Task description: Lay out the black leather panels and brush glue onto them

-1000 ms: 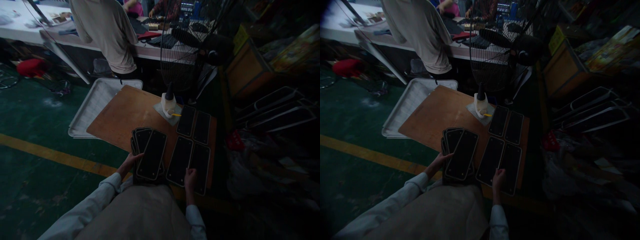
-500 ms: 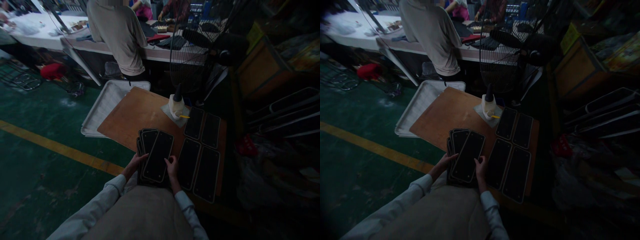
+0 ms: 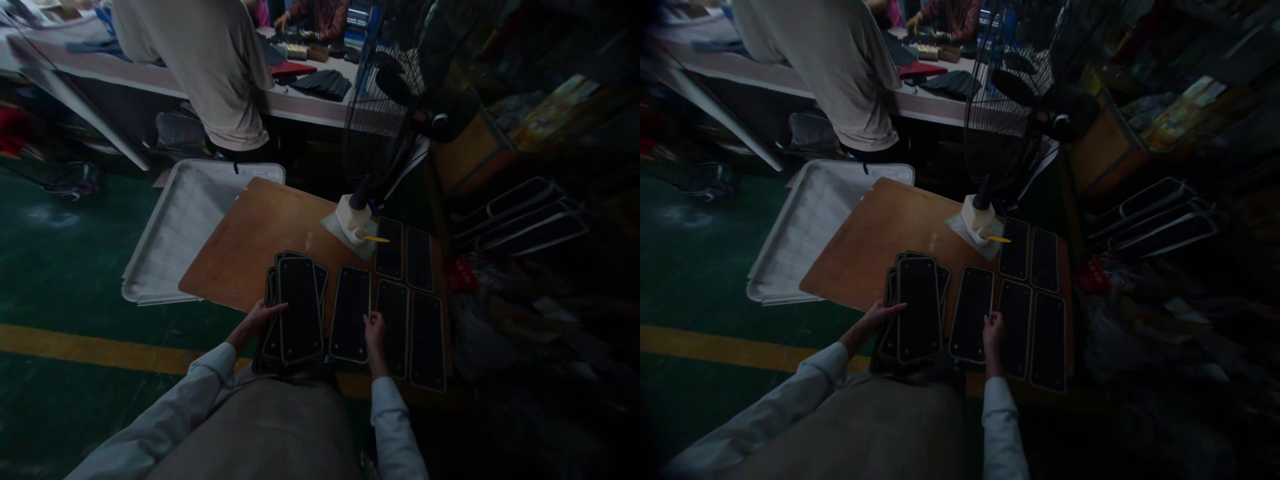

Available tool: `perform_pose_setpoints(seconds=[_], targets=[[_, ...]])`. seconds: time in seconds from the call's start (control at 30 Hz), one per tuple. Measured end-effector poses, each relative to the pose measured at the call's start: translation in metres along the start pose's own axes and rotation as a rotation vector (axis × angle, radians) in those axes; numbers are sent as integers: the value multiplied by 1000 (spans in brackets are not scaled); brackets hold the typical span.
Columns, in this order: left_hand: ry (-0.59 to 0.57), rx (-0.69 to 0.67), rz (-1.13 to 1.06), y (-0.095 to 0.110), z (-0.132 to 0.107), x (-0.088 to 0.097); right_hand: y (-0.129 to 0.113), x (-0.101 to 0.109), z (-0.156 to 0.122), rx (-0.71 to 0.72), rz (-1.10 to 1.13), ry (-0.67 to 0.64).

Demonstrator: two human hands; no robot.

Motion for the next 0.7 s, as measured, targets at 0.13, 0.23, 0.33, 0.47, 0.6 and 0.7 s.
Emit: perform_pose_setpoints(seconds=[0.13,0.23,0.33,0.47,0.6,0.7], targets=[[-41,1,51,19,3,13,-22,-13,-17,51,-165,109],[-65,-11,80,27,3,15,-48,-48,-42,147,-202,39],[-72,-14,80,29,2,17,-73,-102,-69,239,-150,-249],[-137,20,57,27,0,19,-88,-140,-92,257,-305,-226],[-187,70,76,23,-3,24,-87,-144,-94,225,-256,-145],[-166,74,100,23,-5,29,-79,-144,-87,125,-124,-115]])
Point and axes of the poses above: each hand's wrist, its own z-axis towards the middle knuckle, its own x-axis out of the back of the hand, y = z × x, the point moved 3 cm from there along z, towards the middle knuckle, and after that the axes turned 13 degrees about x, right-handed, at the moved point
